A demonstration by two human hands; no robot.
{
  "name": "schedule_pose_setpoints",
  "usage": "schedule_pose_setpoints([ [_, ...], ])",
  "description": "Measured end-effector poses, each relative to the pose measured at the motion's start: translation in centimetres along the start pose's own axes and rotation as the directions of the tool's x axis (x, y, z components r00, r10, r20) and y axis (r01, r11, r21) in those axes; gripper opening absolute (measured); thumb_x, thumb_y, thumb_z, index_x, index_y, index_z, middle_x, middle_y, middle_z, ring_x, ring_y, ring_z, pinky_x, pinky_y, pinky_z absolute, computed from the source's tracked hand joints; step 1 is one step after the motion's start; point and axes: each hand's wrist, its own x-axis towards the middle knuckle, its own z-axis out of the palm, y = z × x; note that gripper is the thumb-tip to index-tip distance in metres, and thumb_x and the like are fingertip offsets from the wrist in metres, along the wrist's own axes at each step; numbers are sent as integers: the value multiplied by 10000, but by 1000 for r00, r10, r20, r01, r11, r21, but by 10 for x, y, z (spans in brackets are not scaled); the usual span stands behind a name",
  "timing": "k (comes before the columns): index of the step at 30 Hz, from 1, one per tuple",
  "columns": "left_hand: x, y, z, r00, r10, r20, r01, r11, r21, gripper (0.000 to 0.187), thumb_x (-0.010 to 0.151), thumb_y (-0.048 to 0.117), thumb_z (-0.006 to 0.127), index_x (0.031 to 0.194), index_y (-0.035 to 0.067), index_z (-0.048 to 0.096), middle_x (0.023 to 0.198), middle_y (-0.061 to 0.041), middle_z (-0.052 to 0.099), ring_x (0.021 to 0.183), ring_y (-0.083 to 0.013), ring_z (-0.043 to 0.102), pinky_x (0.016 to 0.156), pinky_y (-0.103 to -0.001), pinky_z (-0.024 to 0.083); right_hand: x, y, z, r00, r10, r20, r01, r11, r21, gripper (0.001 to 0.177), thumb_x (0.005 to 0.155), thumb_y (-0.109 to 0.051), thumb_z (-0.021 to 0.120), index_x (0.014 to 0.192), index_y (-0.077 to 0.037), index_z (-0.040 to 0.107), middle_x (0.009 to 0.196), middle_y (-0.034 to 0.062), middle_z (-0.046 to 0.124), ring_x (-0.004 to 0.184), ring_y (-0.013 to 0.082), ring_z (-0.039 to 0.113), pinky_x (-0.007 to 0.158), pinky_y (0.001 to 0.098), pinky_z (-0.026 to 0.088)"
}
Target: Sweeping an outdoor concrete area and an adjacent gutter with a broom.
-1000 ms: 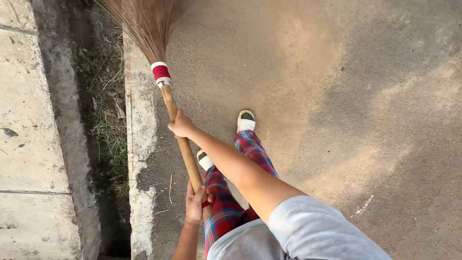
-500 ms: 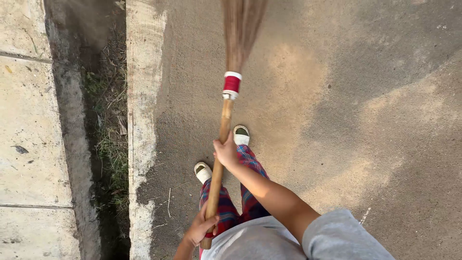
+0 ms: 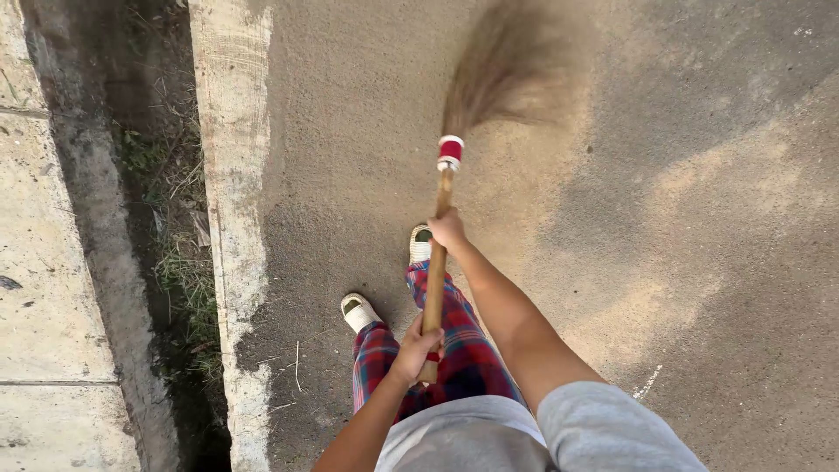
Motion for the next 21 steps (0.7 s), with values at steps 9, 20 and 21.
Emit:
schedule_pose_setpoints([
  [9,-52,100,1,912,296,-283,-374,884,-280,361,963,105,550,1282,134,385,842,-87,557,630,-178,562,584,-347,518,-119,-232,162,791,-211,574,426,864,-270,477,938,-151,621,1312,47,401,887,157,680,635,225,726,524,293,635],
  [20,-154,141,-18,997,-3,-73,5,1000,23,621,835,106,652,1397,202,404,763,-69,577,532,-174,582,517,-303,488,-171,-157,51,953,-288,99,246,920,303,468,887,-112,650,1280,-29,410,870,113,640,516,191,632,450,327,546],
  [21,-146,144,-22,996,-85,24,82,992,92,647,828,111,678,1411,204,413,753,-56,570,517,-164,576,509,-293,478,-164,-143,32,982,-185,-27,181,907,379,453,889,-115,644,1278,-65,417,883,98,631,504,180,611,446,329,539],
])
